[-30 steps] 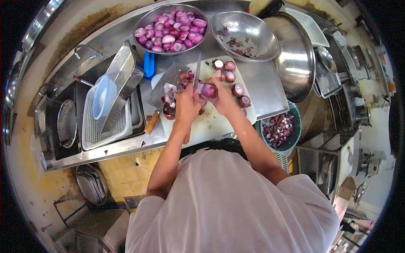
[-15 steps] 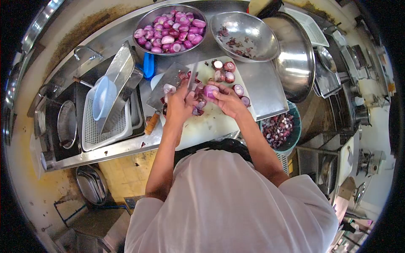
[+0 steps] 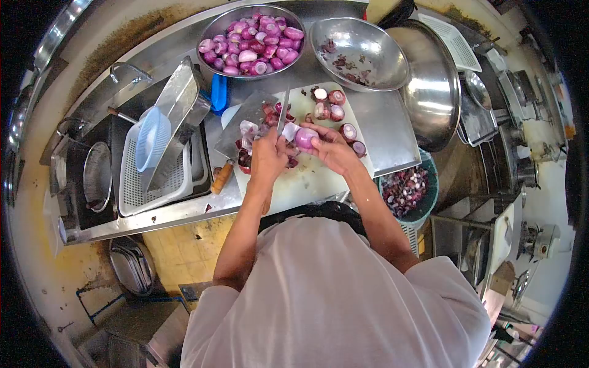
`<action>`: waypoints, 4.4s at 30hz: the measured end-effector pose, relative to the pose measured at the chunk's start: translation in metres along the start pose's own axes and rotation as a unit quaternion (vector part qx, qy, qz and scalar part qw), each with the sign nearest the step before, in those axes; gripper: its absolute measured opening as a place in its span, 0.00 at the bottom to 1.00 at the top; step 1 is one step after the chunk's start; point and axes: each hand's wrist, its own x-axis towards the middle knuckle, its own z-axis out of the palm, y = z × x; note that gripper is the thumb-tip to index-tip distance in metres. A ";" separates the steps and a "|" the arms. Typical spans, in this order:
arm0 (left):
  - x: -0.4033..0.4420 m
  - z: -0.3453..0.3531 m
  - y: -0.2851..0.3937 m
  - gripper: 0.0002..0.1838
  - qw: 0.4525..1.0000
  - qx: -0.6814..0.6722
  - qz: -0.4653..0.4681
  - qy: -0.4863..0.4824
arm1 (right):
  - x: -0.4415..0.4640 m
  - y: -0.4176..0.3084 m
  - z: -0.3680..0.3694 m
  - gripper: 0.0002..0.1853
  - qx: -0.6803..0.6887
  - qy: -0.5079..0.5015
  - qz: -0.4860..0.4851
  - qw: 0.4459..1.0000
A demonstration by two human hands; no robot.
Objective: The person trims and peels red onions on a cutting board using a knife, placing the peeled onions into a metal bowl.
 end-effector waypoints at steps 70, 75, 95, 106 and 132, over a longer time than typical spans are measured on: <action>0.000 -0.020 -0.012 0.09 0.992 -0.092 -0.053 0.062 | 0.001 -0.005 -0.003 0.27 0.120 -0.068 0.044 0.989; -0.009 -0.024 -0.017 0.21 0.991 -0.093 -0.094 0.001 | 0.014 -0.009 0.003 0.17 0.170 0.079 0.068 0.980; -0.069 -0.074 -0.035 0.15 0.965 -0.168 -0.098 0.177 | 0.101 -0.121 0.049 0.20 -0.310 0.069 -0.115 0.941; -0.055 -0.050 -0.042 0.17 0.979 -0.153 -0.113 0.073 | 0.016 -0.034 -0.056 0.23 -0.850 0.051 -0.195 0.487; -0.021 0.002 0.052 0.07 0.976 0.024 -0.084 -0.198 | 0.059 0.003 0.012 0.27 -0.174 0.285 -0.196 0.922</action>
